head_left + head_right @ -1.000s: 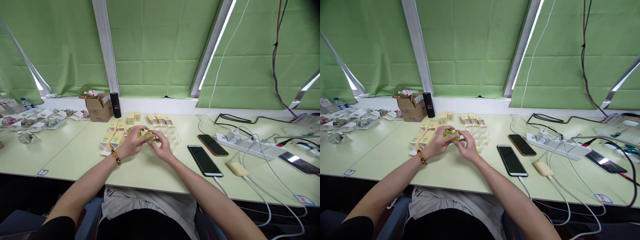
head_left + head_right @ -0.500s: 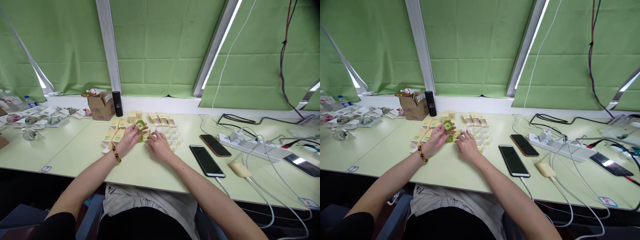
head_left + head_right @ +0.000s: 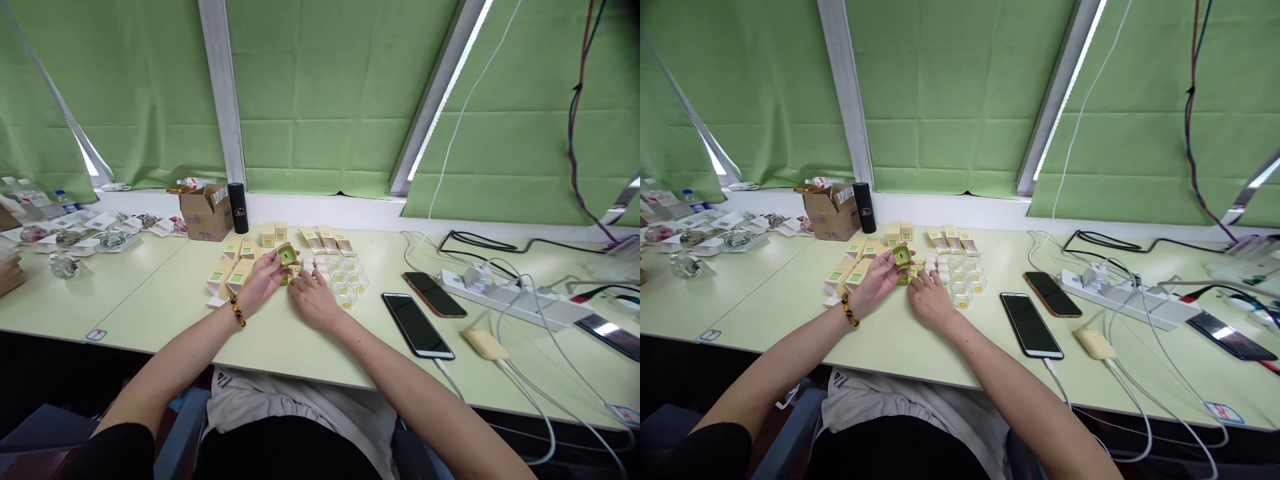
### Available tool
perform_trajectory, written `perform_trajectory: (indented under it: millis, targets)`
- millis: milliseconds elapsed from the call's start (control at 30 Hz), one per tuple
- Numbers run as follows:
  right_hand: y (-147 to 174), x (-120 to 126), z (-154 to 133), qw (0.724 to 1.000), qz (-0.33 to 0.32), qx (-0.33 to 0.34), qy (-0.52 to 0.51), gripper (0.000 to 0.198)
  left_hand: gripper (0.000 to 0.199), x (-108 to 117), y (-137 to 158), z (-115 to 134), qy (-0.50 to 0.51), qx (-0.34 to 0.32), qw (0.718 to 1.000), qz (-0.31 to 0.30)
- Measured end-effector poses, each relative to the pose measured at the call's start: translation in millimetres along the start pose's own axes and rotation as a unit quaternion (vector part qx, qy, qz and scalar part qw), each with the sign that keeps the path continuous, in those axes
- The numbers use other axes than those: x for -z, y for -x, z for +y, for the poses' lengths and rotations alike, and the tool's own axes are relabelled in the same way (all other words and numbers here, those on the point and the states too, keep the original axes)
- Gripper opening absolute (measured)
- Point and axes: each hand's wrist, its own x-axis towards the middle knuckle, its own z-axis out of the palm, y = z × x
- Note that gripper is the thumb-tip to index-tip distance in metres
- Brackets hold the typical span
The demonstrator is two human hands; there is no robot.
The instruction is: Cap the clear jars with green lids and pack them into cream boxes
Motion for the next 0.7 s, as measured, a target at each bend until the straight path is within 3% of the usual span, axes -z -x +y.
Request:
perform_trajectory:
  millis: [267, 400, 500, 600, 700]
  targets:
    - [-0.2, -1.8, 10.0, 0.990, 0.124, -0.016, -0.059, 0.016, 0.050, 1.2, -1.2, 0.6, -0.025, -0.014, 1.000, 0.001]
    - [2.9, 9.7, 6.1, 0.958, 0.161, 0.000, -0.238, 0.018, 0.052, 1.9, -0.5, 0.5, -0.035, -0.009, 0.999, 0.002]
    - [3.9, 21.2, 1.7, 0.876, 0.143, 0.013, -0.461, 0.017, 0.052, 2.3, 0.1, -0.1, -0.042, -0.006, 0.999, -0.002]
    - [1.5, 28.0, 1.9, 0.759, 0.158, -0.055, -0.629, 0.021, 0.053, 1.6, 0.4, -0.6, -0.051, -0.003, 0.999, -0.004]
    - [-1.9, 29.4, 7.6, 0.648, 0.195, -0.135, -0.724, 0.029, 0.050, -1.4, 1.4, -0.2, -0.067, 0.003, 0.998, -0.002]
